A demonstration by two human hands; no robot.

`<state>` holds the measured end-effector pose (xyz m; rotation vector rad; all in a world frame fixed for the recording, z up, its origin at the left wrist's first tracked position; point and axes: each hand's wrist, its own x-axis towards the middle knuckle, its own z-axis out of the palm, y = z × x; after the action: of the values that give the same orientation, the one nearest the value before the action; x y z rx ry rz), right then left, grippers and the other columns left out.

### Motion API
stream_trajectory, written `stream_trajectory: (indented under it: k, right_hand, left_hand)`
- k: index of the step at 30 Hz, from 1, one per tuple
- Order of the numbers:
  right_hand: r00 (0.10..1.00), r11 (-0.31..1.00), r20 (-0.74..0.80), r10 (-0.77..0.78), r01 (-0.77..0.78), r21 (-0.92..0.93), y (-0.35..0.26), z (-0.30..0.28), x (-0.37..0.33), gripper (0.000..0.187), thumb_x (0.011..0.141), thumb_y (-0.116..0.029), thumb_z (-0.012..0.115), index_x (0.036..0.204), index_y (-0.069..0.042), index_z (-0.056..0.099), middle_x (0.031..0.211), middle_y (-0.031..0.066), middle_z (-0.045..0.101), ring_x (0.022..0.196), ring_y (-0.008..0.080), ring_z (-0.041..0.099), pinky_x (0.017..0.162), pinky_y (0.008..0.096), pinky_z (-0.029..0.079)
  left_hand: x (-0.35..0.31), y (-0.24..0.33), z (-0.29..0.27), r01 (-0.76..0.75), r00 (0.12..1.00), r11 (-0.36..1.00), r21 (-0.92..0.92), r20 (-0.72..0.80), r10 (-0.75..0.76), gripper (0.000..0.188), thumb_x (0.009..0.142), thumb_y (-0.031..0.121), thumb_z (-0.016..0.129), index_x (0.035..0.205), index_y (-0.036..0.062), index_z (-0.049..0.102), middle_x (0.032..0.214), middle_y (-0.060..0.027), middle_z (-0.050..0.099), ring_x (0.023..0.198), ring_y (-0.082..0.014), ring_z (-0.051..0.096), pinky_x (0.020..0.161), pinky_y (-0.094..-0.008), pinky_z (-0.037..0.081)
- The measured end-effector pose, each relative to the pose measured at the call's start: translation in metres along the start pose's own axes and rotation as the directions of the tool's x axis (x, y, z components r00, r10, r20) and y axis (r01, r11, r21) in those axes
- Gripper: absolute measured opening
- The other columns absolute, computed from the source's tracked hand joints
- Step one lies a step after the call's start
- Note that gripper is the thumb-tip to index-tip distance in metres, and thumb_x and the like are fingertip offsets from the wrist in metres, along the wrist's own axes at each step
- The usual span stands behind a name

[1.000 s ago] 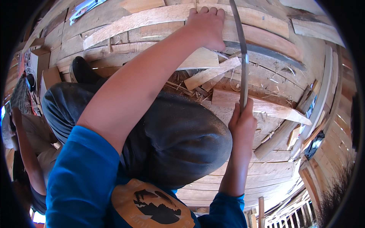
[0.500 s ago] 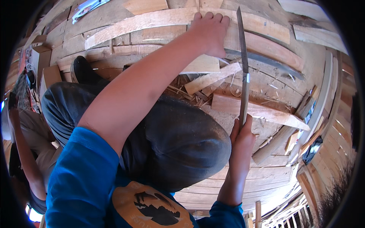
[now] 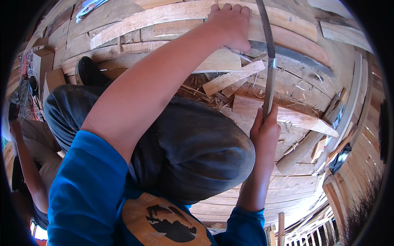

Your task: The person saws wooden planks using a hand saw while sitting on a wooden floor. They hold the wood steady with one hand while moving the saw back and forth, occasionally shifting other wood scraps aside to reach the work area.

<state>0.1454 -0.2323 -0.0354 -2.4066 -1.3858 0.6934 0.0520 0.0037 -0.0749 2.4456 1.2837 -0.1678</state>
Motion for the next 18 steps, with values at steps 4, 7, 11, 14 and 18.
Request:
stream_trajectory:
  k: [4,7,11,14,18]
  right_hand:
    - [0.998,0.999,0.045,0.051,-0.051,-0.016,-0.003,-0.009,-0.016,0.016,0.097,-0.013,0.051,0.112,-0.008,0.048,0.063,0.0238,0.06,0.062,0.0433,0.063,0.049,0.0524,0.045]
    - [0.999,1.0,0.033,0.027,-0.027,-0.006,0.003,-0.006,-0.024,0.017,0.097,-0.013,0.052,0.112,-0.007,0.048,0.065,0.0237,0.061,0.063,0.0433,0.063,0.048,0.0519,0.045]
    - [1.0,0.999,-0.009,-0.028,0.029,0.037,0.007,-0.002,0.002,0.017,0.097,-0.013,0.052,0.111,-0.006,0.048,0.065,0.0229,0.061,0.063,0.0434,0.063,0.047,0.0504,0.045]
    - [1.0,1.0,0.02,0.005,-0.004,-0.008,0.005,-0.008,-0.014,0.017,0.097,-0.012,0.051,0.112,-0.006,0.048,0.063,0.0232,0.06,0.062,0.0441,0.063,0.047,0.0506,0.043]
    - [0.999,0.999,0.032,0.012,-0.011,-0.034,0.005,-0.014,-0.021,0.017,0.097,-0.013,0.051,0.112,-0.007,0.047,0.062,0.0234,0.06,0.062,0.0441,0.062,0.047,0.0509,0.043]
  left_hand:
    - [-0.001,-0.002,0.005,0.021,1.0,1.0,0.014,-0.024,-0.02,0.082,0.063,0.037,0.075,0.132,0.0045,0.045,0.127,-0.0131,0.054,0.123,-0.0291,0.048,0.102,-0.0499,0.034]
    - [-0.002,0.002,0.007,0.008,1.0,0.999,0.039,-0.025,-0.007,0.083,0.063,0.038,0.075,0.132,0.0043,0.044,0.127,-0.014,0.054,0.123,-0.0302,0.048,0.104,-0.0509,0.033]
    - [0.004,0.003,0.0,0.047,0.999,0.998,-0.033,0.015,-0.047,0.084,0.063,0.038,0.074,0.133,0.0036,0.044,0.126,-0.0149,0.053,0.123,-0.0305,0.047,0.106,-0.0504,0.032]
    - [0.003,0.001,0.009,0.051,0.997,0.999,0.004,-0.059,-0.051,0.083,0.063,0.039,0.074,0.132,0.0032,0.044,0.126,-0.0149,0.054,0.122,-0.0308,0.048,0.104,-0.0499,0.033]
    - [0.0,0.004,0.005,0.022,1.0,1.0,0.009,-0.01,-0.022,0.083,0.063,0.04,0.074,0.131,0.0023,0.045,0.127,-0.0153,0.053,0.123,-0.032,0.047,0.103,-0.0511,0.034]
